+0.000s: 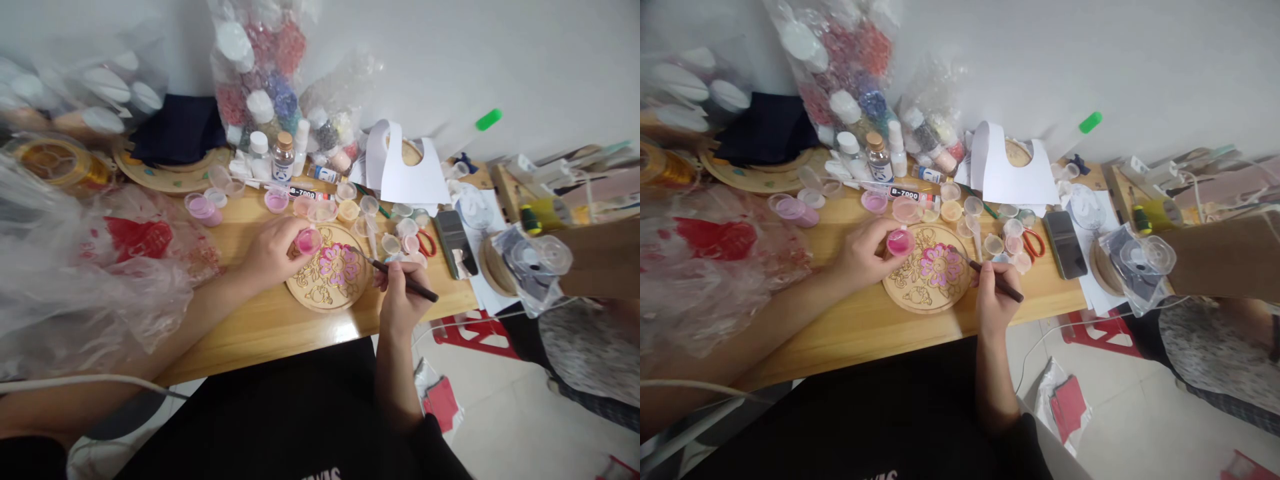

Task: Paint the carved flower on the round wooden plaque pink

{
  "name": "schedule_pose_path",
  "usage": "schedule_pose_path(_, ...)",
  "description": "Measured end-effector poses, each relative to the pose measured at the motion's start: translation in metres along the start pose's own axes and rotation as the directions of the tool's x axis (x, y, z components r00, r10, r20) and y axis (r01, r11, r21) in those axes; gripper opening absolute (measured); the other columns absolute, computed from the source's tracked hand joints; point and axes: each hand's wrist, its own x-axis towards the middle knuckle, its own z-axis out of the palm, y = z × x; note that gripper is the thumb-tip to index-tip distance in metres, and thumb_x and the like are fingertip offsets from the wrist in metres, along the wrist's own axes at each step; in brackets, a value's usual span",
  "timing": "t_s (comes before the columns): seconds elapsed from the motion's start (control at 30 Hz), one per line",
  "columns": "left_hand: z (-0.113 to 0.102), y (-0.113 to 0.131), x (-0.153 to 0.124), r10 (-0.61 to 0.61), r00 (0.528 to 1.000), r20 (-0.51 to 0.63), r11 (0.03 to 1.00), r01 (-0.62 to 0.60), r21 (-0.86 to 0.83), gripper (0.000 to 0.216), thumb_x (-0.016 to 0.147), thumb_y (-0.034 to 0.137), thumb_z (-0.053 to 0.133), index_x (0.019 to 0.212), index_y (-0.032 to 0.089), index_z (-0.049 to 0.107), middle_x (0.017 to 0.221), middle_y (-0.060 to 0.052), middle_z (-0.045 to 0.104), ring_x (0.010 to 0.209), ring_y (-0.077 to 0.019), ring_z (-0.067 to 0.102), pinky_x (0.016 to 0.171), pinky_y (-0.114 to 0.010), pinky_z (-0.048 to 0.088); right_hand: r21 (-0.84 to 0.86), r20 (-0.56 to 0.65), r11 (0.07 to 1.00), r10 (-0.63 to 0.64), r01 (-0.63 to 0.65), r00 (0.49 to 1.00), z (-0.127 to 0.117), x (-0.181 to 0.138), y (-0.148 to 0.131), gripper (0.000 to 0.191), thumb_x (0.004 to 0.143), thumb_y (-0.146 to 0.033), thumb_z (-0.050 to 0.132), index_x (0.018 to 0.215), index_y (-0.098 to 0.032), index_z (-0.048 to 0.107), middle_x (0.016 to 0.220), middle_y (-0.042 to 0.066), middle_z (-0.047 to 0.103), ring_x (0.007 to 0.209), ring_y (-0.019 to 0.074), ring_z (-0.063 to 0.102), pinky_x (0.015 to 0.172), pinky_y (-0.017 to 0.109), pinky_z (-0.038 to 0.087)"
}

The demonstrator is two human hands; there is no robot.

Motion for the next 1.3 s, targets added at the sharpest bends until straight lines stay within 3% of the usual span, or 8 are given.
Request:
schedule_pose_path(0.2,-0.001,0.001,0.0,-0.049,0.998,0.038,0.999,0.049,0.021,0.015,0.095,0.023,0.069,0.109,0.02,0.067,0.099,-0.007,0.078,0.087,-0.0222,0.073,0.083,-0.037,0.063,-0.05,-0.015,0.999,0.01,-0.01,1.0,-0.003,0.001,0.001,0.026,0.087,-0.039,0.072,0.071,-0.024,0.059,0.053,-0.006,0.063,0.044,0.0115,0.057,0.046,0.027,0.043)
schedule_pose_path(0.53,-0.001,0.0,0.0,0.024,1.0,-0.009,0.999,-0.024,0.023,0.015,0.097,0.024,0.066,0.111,0.019,0.066,0.1,-0.008,0.078,0.087,-0.0219,0.073,0.082,-0.036,0.063,-0.006,-0.032,1.0,0.012,-0.012,0.999,-0.003,0.001,0.001,0.023,0.086,-0.035,0.072,0.071,-0.023,0.06,0.052,-0.006,0.062,0.044,0.0109,0.056,0.047,0.027,0.044)
schedule_pose_path(0.73,0.0,0.0,-0.001,-0.025,1.0,0.017,0.999,0.025,0.035,0.017,0.095,0.024,0.068,0.112,0.02,0.066,0.1,-0.007,0.078,0.088,-0.0216,0.073,0.083,-0.035,0.062,-0.03,-0.033,0.999,0.021,-0.022,0.999,-0.005,0.0,0.002,0.025,0.087,-0.038,0.072,0.073,-0.023,0.059,0.053,-0.006,0.063,0.045,0.0116,0.058,0.048,0.027,0.046)
schedule_pose_path(0.83,0.0,0.0,-0.001,0.005,1.0,0.003,0.999,-0.005,0.035,0.016,0.096,0.023,0.067,0.112,0.019,0.065,0.1,-0.007,0.078,0.089,-0.0212,0.073,0.083,-0.034,0.062,-0.002,-0.031,1.0,0.014,-0.014,0.999,-0.004,0.0,0.002,0.025,0.087,-0.038,0.074,0.073,-0.023,0.06,0.053,-0.006,0.064,0.044,0.0114,0.057,0.047,0.027,0.045)
schedule_pose_path(1.03,0.001,-0.001,0.0,-0.009,1.0,0.014,0.999,0.008,0.04,0.015,0.096,0.023,0.067,0.111,0.019,0.066,0.101,-0.007,0.078,0.09,-0.0217,0.074,0.083,-0.035,0.061,0.012,0.048,1.0,-0.022,0.022,0.999,-0.001,-0.005,-0.005,0.03,0.09,-0.041,0.074,0.072,-0.023,0.059,0.055,-0.006,0.064,0.047,0.0127,0.061,0.049,0.027,0.046)
schedule_pose_path(1.3,0.0,0.0,0.0,0.019,1.0,-0.02,1.0,-0.019,0.006,0.014,0.098,0.022,0.066,0.112,0.019,0.065,0.102,-0.009,0.079,0.09,-0.0224,0.074,0.082,-0.036,0.062,-0.011,0.187,1.0,0.024,-0.022,0.982,0.003,-0.017,-0.007,0.032,0.093,-0.044,0.074,0.071,-0.023,0.064,0.055,-0.004,0.067,0.05,0.0143,0.066,0.052,0.026,0.048)
